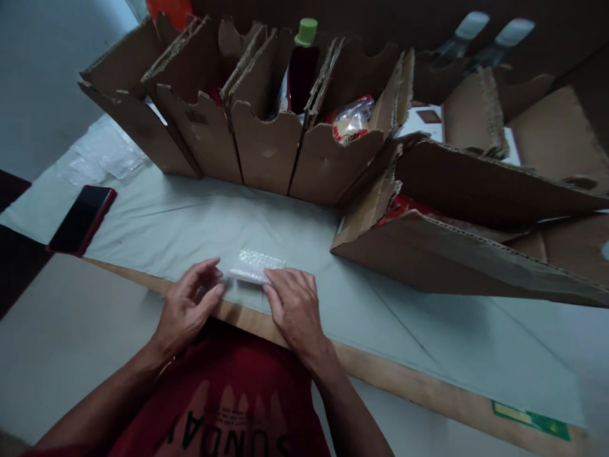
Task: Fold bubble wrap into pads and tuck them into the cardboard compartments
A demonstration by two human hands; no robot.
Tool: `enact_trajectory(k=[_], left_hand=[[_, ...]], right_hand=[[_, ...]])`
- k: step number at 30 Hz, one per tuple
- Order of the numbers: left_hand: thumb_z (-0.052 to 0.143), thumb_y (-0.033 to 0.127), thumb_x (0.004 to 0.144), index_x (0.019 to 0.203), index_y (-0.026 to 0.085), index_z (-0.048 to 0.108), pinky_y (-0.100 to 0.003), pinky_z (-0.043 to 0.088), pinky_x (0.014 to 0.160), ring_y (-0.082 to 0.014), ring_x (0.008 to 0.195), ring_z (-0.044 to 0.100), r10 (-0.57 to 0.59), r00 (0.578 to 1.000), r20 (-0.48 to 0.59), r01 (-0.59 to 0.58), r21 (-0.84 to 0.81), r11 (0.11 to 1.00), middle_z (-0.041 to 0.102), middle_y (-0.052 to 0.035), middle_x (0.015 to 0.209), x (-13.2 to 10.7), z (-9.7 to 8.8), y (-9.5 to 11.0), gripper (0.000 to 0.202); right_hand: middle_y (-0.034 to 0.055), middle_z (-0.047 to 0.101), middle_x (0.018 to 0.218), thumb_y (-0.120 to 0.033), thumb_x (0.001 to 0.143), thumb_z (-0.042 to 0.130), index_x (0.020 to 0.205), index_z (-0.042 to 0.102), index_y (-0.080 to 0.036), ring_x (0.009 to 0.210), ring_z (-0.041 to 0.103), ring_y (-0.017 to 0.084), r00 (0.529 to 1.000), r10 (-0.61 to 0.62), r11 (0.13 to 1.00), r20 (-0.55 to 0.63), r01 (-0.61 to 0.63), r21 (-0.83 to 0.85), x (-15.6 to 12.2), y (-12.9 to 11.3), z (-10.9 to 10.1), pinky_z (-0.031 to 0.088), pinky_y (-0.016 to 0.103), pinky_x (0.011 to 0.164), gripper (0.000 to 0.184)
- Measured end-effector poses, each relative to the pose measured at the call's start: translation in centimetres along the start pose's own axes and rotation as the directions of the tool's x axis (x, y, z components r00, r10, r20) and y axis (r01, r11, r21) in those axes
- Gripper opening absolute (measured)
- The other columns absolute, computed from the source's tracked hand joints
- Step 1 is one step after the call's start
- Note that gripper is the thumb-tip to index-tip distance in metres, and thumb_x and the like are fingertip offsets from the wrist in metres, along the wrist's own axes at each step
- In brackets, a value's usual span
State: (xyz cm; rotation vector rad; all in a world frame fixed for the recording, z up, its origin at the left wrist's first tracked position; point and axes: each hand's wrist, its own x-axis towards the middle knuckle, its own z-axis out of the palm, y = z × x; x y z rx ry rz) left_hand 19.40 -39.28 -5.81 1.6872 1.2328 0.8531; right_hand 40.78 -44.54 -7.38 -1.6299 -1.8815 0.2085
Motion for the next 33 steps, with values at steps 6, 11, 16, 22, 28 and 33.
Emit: enact_trajectory(k=[6, 11, 16, 22, 28, 33], left_hand=[[0.078, 0.042, 0.08, 0.112, 0.017, 0.067, -0.035, 0.054, 0.092, -0.0207, 0.097, 0.068, -0.307, 0.876, 0.37, 0.471, -0.525, 0.709, 0.073, -0.0081, 0.105, -1.3, 1.1, 0.6, 0.042], [0.082, 0.04, 0.08, 0.103, 0.017, 0.067, -0.026, 0.051, 0.077, -0.0155, 0.081, 0.062, -0.342, 0.856, 0.388, 0.509, -0.51, 0.693, 0.068, -0.0012, 0.088, -1.7, 1.9, 0.0, 0.036], [0.078, 0.043, 0.082, 0.096, 0.018, 0.066, -0.025, 0.05, 0.068, -0.016, 0.074, 0.06, -0.304, 0.848, 0.435, 0.471, -0.356, 0.807, 0.065, 0.0002, 0.08, -2.0, 2.3, 0.2, 0.031], [0.069, 0.033, 0.086, 0.117, 0.024, 0.068, -0.034, 0.058, 0.08, -0.0243, 0.094, 0.07, 0.152, 0.925, 0.347, -0.096, -0.173, 0.98, 0.073, -0.0075, 0.107, 1.7, 4.2, 5.8, 0.032], [0.068, 0.025, 0.09, 0.149, 0.028, 0.045, -0.054, 0.045, 0.115, -0.0333, 0.146, 0.043, 0.697, 0.687, 0.204, -0.709, -0.019, 0.705, 0.039, -0.0141, 0.161, 9.4, 9.8, 13.7, 0.064], [0.063, 0.012, 0.086, 0.103, 0.02, 0.071, -0.056, 0.048, 0.111, -0.0364, 0.147, 0.043, 0.684, 0.658, 0.314, -0.713, -0.034, 0.701, 0.032, -0.0155, 0.165, 11.2, 13.6, 13.9, 0.02]], right_hand=[[0.006, 0.078, 0.103, -0.021, 0.099, 0.057, 0.113, 0.071, -0.025, 0.1, 0.07, 0.024, 0.997, 0.075, 0.963, 0.012, -0.076, 0.258, -1.4, -2.4, -0.6, 0.052, 0.043, 0.09, 0.021], [0.0117, 0.068, 0.13, -0.03, 0.091, 0.068, 0.123, 0.066, -0.023, 0.118, 0.065, 0.025, 0.958, 0.287, 0.881, 0.026, -0.274, 0.385, -2.8, -2.8, -1.9, 0.054, 0.04, 0.096, 0.034], [0.0018, 0.074, 0.092, -0.03, 0.087, 0.069, 0.107, 0.07, -0.02, 0.078, 0.067, 0.015, 0.902, 0.379, 0.683, 0.207, -0.423, 0.596, -3.8, -1.9, -3.4, 0.054, 0.024, 0.071, 0.022], [0.0, 0.07, 0.076, -0.035, 0.089, 0.068, 0.091, 0.072, -0.02, 0.067, 0.063, 0.014, 0.911, 0.412, 0.772, 0.012, -0.357, 0.526, -4.3, 0.6, -8.5, 0.052, 0.023, 0.062, 0.015], [0.0015, 0.075, 0.085, -0.038, 0.089, 0.074, 0.098, 0.076, -0.026, 0.068, 0.069, 0.016, 0.865, 0.381, 0.899, -0.326, -0.265, 0.347, -5.7, 4.1, -19.3, 0.056, 0.025, 0.058, 0.015], [0.0017, 0.075, 0.086, -0.04, 0.085, 0.081, 0.101, 0.077, -0.03, 0.068, 0.067, 0.015, 0.692, 0.373, 0.916, -0.618, -0.38, 0.126, -4.6, 5.8, -27.2, 0.054, 0.03, 0.061, 0.02]])
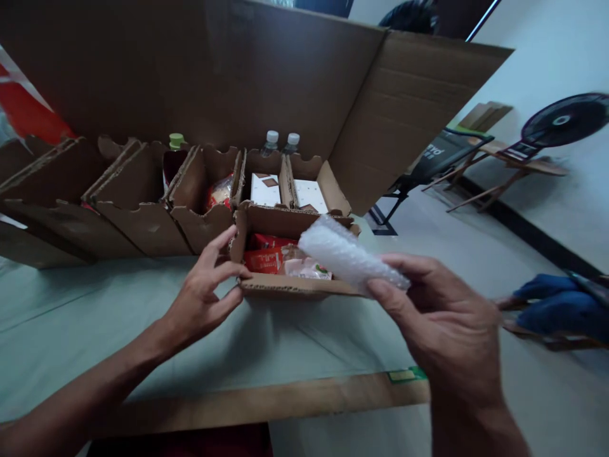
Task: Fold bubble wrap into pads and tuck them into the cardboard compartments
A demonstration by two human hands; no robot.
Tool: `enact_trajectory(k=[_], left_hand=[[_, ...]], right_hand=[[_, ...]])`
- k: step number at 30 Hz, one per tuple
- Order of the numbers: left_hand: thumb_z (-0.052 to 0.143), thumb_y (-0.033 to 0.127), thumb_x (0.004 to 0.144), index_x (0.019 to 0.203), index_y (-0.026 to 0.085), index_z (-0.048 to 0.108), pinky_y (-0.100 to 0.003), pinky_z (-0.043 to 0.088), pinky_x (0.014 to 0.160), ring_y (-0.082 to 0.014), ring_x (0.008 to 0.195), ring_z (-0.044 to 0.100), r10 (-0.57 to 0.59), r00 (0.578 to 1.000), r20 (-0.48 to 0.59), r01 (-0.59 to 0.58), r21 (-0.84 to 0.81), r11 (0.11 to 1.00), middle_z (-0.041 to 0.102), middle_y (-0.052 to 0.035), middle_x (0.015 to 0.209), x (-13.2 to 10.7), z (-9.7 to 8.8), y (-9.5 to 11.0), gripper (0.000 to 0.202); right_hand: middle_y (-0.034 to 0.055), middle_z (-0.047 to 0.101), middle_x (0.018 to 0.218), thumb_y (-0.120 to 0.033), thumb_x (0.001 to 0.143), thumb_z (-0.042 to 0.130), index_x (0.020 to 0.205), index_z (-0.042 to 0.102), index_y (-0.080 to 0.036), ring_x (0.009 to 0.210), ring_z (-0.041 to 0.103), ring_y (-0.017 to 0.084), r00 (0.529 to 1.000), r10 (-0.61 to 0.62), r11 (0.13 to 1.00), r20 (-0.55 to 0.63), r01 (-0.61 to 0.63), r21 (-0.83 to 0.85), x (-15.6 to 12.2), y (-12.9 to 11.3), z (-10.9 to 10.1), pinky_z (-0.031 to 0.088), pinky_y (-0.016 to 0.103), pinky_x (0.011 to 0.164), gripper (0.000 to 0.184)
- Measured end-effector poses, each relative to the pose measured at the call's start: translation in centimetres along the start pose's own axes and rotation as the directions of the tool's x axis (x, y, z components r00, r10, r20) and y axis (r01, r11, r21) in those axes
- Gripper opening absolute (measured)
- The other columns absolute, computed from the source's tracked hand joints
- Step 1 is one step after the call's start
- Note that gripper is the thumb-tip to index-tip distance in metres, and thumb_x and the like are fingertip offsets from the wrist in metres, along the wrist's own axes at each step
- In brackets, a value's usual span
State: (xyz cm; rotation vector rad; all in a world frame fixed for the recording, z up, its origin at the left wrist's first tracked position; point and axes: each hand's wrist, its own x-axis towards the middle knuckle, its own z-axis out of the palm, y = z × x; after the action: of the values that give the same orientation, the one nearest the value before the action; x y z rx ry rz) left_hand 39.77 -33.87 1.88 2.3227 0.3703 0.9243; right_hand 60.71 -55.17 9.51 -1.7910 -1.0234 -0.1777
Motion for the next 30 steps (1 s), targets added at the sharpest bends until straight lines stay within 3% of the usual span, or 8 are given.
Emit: enact_trajectory(k=[2, 4, 9, 12, 15, 26, 28, 30], left_hand=[[0.06, 0.006, 0.084, 0.099, 0.02, 0.072, -0.054, 0.05, 0.109, -0.0347, 0.147, 0.044, -0.011, 1.0, -0.015, 0.01, -0.02, 1.0, 0.031, -0.0151, 0.167, -0.9, 0.7, -0.1, 0.023], [0.058, 0.005, 0.083, 0.101, 0.021, 0.072, -0.053, 0.051, 0.109, -0.0328, 0.147, 0.044, -0.025, 0.999, -0.046, 0.024, -0.037, 0.999, 0.032, -0.0141, 0.167, -1.7, 1.1, -0.1, 0.028], [0.056, 0.005, 0.085, 0.101, 0.02, 0.072, -0.047, 0.053, 0.106, -0.0292, 0.146, 0.048, -0.05, 0.996, -0.078, 0.044, -0.084, 0.996, 0.042, -0.0164, 0.16, -2.0, 1.5, 0.0, 0.027], [0.055, 0.004, 0.084, 0.102, 0.019, 0.07, -0.042, 0.054, 0.103, -0.027, 0.143, 0.051, -0.061, 0.996, -0.072, 0.053, -0.103, 0.993, 0.045, -0.018, 0.157, -2.0, 1.6, 0.0, 0.028], [0.055, 0.003, 0.084, 0.103, 0.019, 0.07, -0.039, 0.053, 0.103, -0.0256, 0.142, 0.052, -0.063, 0.996, -0.069, 0.054, -0.118, 0.992, 0.049, -0.0189, 0.153, -2.2, 1.6, 0.1, 0.029], [0.056, 0.006, 0.086, 0.101, 0.02, 0.068, -0.042, 0.053, 0.103, -0.0244, 0.13, 0.06, -0.089, 0.992, -0.095, 0.072, -0.173, 0.982, 0.055, -0.0142, 0.144, -1.9, 1.9, 0.2, 0.024], [0.056, 0.008, 0.089, 0.103, 0.021, 0.068, -0.044, 0.053, 0.105, -0.025, 0.131, 0.059, -0.099, 0.992, -0.083, 0.083, -0.181, 0.98, 0.055, -0.0134, 0.145, -2.0, 2.0, 0.2, 0.022], [0.058, 0.013, 0.092, 0.107, 0.022, 0.068, -0.044, 0.052, 0.107, -0.0256, 0.133, 0.058, -0.126, 0.988, -0.086, 0.108, -0.189, 0.976, 0.053, -0.0122, 0.148, -2.3, 2.1, 0.2, 0.021]], right_hand=[[0.0028, 0.077, 0.088, -0.044, 0.087, 0.079, 0.102, 0.079, -0.029, 0.072, 0.068, 0.014, 0.989, -0.093, 0.986, 0.114, 0.108, -0.128, 2.8, -0.1, -0.6, 0.052, 0.03, 0.062, 0.021], [0.0021, 0.077, 0.085, -0.049, 0.091, 0.071, 0.101, 0.079, -0.028, 0.067, 0.067, 0.013, 0.91, -0.198, 0.949, 0.363, 0.271, -0.163, 5.6, -0.2, 0.3, 0.048, 0.028, 0.057, 0.025], [-0.0023, 0.072, 0.07, -0.023, 0.085, 0.072, 0.091, 0.078, -0.024, 0.056, 0.06, 0.011, 0.517, -0.147, 0.823, 0.843, 0.537, -0.186, 9.8, -1.6, 8.0, 0.036, 0.024, 0.051, 0.009], [0.0, 0.072, 0.072, -0.015, 0.082, 0.068, 0.091, 0.077, -0.021, 0.06, 0.059, 0.013, 0.313, 0.015, 0.731, 0.95, 0.644, -0.224, 10.8, -3.5, 12.0, 0.031, 0.026, 0.055, 0.014], [-0.0014, 0.07, 0.069, -0.014, 0.083, 0.065, 0.094, 0.077, -0.02, 0.058, 0.056, 0.012, 0.144, 0.051, 0.764, 0.988, 0.632, -0.132, 11.8, -4.9, 13.2, 0.031, 0.026, 0.057, 0.017], [0.0104, 0.079, 0.092, -0.012, 0.083, 0.062, 0.096, 0.08, -0.016, 0.075, 0.07, 0.022, 0.124, 0.103, 0.715, 0.987, 0.68, -0.16, 8.6, -2.6, 17.4, 0.04, 0.029, 0.061, 0.023], [0.0069, 0.08, 0.095, -0.015, 0.084, 0.064, 0.1, 0.079, -0.019, 0.08, 0.071, 0.021, 0.11, 0.061, 0.789, 0.992, 0.603, -0.116, 9.0, -2.6, 16.8, 0.044, 0.029, 0.064, 0.023], [0.0029, 0.08, 0.1, -0.016, 0.085, 0.065, 0.109, 0.077, -0.023, 0.087, 0.072, 0.02, 0.185, -0.018, 0.847, 0.983, 0.525, -0.084, 10.0, -2.5, 14.6, 0.047, 0.028, 0.071, 0.027]])
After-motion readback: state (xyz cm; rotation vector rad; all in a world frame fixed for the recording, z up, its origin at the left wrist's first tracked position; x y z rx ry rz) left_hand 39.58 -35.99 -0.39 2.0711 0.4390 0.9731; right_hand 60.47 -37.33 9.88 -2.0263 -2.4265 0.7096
